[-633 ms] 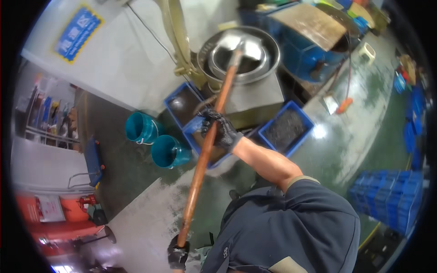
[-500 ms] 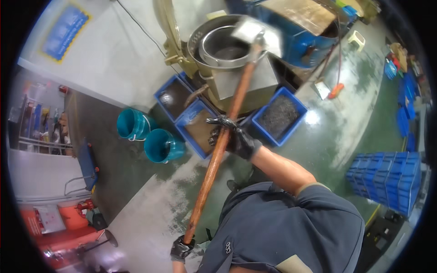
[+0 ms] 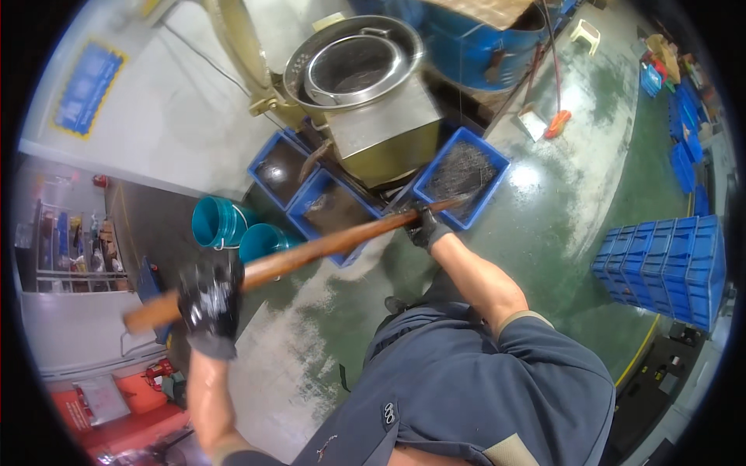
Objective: Transferring metal shavings from blue industrial bins and bags into processing equipment using a shovel.
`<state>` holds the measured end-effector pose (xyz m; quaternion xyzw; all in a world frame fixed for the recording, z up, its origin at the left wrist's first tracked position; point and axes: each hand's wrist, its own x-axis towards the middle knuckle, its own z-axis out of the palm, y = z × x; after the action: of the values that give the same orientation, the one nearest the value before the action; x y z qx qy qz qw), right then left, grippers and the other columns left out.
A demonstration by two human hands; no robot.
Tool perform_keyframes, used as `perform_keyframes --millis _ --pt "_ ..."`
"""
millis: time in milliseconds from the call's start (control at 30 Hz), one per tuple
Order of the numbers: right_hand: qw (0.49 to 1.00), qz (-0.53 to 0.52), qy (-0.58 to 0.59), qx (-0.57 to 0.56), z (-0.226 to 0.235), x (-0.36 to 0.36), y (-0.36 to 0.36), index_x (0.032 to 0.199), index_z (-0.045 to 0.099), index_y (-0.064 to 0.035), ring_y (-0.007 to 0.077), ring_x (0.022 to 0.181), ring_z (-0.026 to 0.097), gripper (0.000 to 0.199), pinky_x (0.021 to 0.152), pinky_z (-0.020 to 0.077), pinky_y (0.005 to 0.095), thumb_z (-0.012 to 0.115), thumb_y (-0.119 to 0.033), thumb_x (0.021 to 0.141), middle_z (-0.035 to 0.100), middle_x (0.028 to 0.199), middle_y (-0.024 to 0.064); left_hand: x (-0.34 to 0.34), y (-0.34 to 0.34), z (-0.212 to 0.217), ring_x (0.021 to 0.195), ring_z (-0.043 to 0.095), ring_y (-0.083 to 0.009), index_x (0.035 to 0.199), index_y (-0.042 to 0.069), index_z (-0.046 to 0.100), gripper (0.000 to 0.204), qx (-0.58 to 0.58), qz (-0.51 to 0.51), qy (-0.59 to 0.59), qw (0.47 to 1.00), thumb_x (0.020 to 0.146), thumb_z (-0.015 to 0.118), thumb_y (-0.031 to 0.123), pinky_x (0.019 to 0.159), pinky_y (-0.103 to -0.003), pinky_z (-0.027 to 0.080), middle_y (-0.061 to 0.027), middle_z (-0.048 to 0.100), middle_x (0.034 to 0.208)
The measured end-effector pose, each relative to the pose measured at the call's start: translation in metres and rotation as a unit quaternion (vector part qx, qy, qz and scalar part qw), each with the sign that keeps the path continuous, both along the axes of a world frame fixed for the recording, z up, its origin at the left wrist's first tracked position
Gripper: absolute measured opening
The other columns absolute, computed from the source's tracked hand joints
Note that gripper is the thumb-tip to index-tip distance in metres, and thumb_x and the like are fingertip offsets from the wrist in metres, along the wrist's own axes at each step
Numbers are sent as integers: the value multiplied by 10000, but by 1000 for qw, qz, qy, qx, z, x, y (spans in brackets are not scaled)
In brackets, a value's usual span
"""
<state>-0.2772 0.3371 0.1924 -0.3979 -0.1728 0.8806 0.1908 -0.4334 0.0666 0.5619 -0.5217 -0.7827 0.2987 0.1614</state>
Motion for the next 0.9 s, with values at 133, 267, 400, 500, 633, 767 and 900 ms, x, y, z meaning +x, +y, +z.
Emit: perform_keyframes --millis 133,267,400,500,633,767,900 --pt "962 75 -115 237 -16 21 86 1121 508 -53 225 961 559 254 872 471 348 474 -203 919 573 1042 120 -11 191 33 731 563 -240 922 113 598 157 66 -291 -21 954 770 563 128 629 -388 453 -55 575 766" --pt "860 187 -174 442 -23 0 151 1133 515 -66 205 959 560 267 877 466 324 430 -226 936 578 1052 99 -12 336 46 864 584 -294 944 103 625 199 124 -532 -84 834 749 593 81 759 -422 480 -121 601 939" --pt "696 273 -253 614 -62 21 243 1145 522 -80 186 958 562 289 883 461 300 386 -249 954 584 1061 77 23 441 25 1059 552 -285 1066 119 624 294 47 -515 -228 825 777 572 114 936 -434 408 -125 590 1132" --pt "550 329 -239 730 -75 10 242 1154 527 -90 171 956 563 310 887 457 282 353 -266 967 587 1068 61 27 477 17 974 573 -277 995 111 640 275 -46 -469 -216 855 721 617 122 846 -426 427 -124 606 1047" --pt "800 257 -177 512 -136 60 272 1170 561 -124 192 1043 540 367 942 404 307 369 -320 927 584 1133 71 -14 323 71 860 600 -266 900 101 662 256 -134 -472 -226 842 646 677 132 726 -415 452 -122 628 935" --pt "977 103 -30 182 -195 51 286 1192 605 -168 221 1158 509 445 1015 333 340 392 -391 872 580 1219 85 115 563 -49 747 628 -256 804 90 684 245 -212 -456 -204 840 571 737 142 607 -405 477 -120 650 822" --pt "918 118 95 366 -217 53 301 1263 548 -163 238 1204 470 441 1030 319 350 344 -337 912 549 1267 75 124 626 -80 661 649 -248 733 82 701 242 -254 -465 -187 828 515 782 150 517 -397 496 -118 667 738"
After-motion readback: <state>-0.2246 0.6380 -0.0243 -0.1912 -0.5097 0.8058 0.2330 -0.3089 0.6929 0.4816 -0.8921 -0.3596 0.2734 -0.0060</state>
